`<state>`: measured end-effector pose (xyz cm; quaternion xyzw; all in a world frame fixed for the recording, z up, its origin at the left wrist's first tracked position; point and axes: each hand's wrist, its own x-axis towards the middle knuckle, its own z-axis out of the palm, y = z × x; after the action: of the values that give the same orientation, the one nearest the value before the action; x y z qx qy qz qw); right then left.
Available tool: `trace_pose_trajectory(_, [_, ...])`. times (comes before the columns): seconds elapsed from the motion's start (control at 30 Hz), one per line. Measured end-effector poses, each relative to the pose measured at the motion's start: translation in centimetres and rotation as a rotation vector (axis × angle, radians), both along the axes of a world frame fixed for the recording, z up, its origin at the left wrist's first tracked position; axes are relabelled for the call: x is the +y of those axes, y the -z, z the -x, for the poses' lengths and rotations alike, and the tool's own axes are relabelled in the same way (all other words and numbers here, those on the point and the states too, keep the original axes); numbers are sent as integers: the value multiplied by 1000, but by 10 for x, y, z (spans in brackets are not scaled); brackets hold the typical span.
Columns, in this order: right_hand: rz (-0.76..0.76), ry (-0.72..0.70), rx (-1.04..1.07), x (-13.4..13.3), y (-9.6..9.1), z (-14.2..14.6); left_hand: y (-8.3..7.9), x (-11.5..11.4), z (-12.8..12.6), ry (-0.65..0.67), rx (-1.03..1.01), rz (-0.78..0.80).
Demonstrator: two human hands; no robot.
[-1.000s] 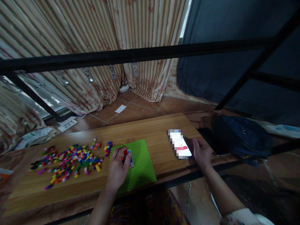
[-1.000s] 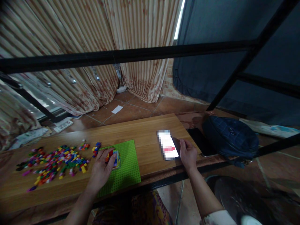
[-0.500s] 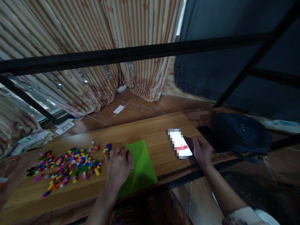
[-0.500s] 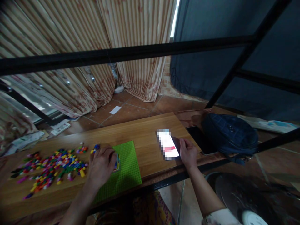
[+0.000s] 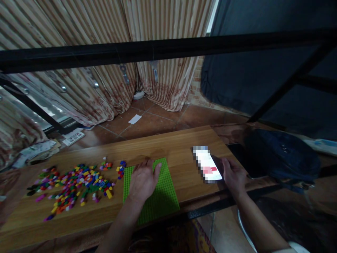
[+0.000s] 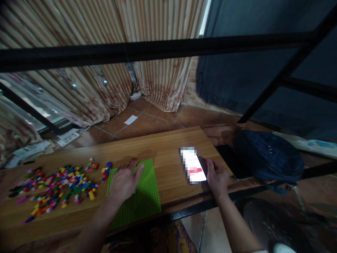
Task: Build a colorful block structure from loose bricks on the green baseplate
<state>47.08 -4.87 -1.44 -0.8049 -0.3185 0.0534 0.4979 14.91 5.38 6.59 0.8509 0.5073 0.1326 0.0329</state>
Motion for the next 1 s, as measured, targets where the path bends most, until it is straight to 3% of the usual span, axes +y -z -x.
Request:
trace_pose_trajectory(0.27, [25, -8, -51, -1, -3, 0, 0, 1, -2, -59, 19, 75])
trace_pose_trajectory(0.5, [13, -3, -46, -1, 2, -4, -1, 1, 0, -64, -149, 112])
trace_pose_trajectory(0.63, [7, -1, -40, -1, 2, -8, -8, 2, 7, -37, -274, 42])
trace_pose_trajectory(0.83, [-162, 20, 202, 1, 4, -14, -4, -3, 32, -14, -150, -44])
trace_pose_trajectory(1.0, [-325, 171, 339, -5, -9, -11, 6, -2, 36, -7, -156, 109])
